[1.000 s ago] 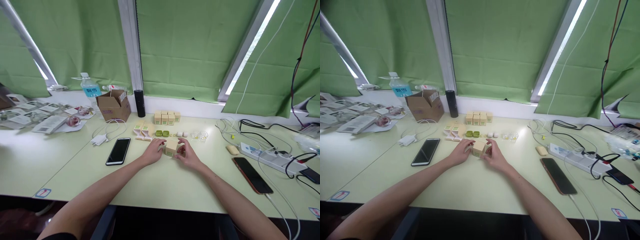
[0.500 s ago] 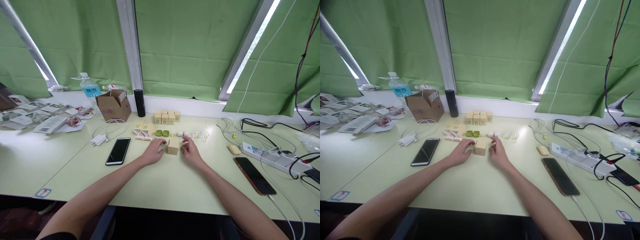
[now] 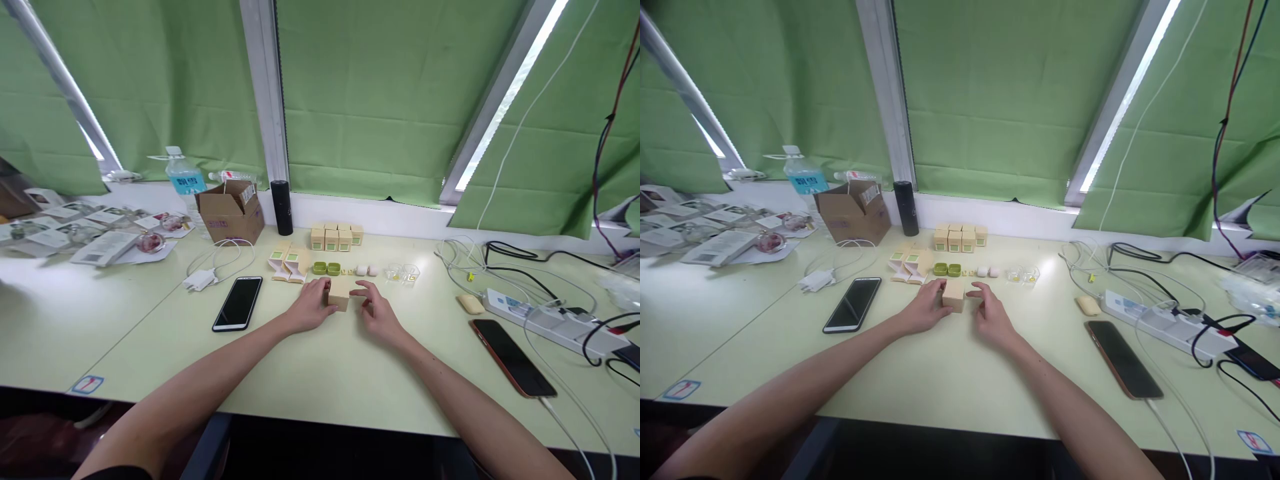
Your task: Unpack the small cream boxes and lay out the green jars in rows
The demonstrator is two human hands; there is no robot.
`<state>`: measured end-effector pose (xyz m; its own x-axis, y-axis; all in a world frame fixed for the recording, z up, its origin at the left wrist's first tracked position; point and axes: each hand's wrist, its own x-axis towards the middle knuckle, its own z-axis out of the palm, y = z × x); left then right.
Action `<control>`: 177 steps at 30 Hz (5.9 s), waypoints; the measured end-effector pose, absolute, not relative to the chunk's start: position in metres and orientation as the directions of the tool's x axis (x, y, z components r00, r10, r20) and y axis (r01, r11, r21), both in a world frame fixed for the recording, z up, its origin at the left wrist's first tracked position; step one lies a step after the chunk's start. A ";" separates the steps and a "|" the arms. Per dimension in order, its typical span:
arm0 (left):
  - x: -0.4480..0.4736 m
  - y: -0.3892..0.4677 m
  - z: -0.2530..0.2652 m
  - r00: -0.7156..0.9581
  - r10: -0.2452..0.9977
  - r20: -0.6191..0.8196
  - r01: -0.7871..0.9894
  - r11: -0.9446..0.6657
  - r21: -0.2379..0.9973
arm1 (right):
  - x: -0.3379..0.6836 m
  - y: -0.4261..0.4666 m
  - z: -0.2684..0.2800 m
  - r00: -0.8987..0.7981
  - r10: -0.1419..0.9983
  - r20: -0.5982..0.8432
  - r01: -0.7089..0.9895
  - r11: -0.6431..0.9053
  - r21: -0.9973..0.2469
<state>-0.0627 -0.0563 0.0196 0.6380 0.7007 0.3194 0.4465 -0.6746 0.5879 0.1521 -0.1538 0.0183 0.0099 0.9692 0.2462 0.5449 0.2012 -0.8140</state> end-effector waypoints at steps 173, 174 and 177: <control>-0.055 -0.063 0.032 0.606 0.786 0.119 -0.396 0.169 0.903 | 0.146 -0.167 0.041 0.200 0.799 0.567 0.606 0.354 -0.712; -0.054 -0.066 0.034 0.625 0.771 0.119 -0.405 0.190 0.894 | 0.145 -0.169 0.042 0.184 0.814 0.551 0.607 0.347 -0.715; -0.052 -0.075 0.039 0.682 0.721 0.126 -0.414 0.238 0.879 | 0.142 -0.172 0.043 0.141 0.859 0.492 0.603 0.320 -0.731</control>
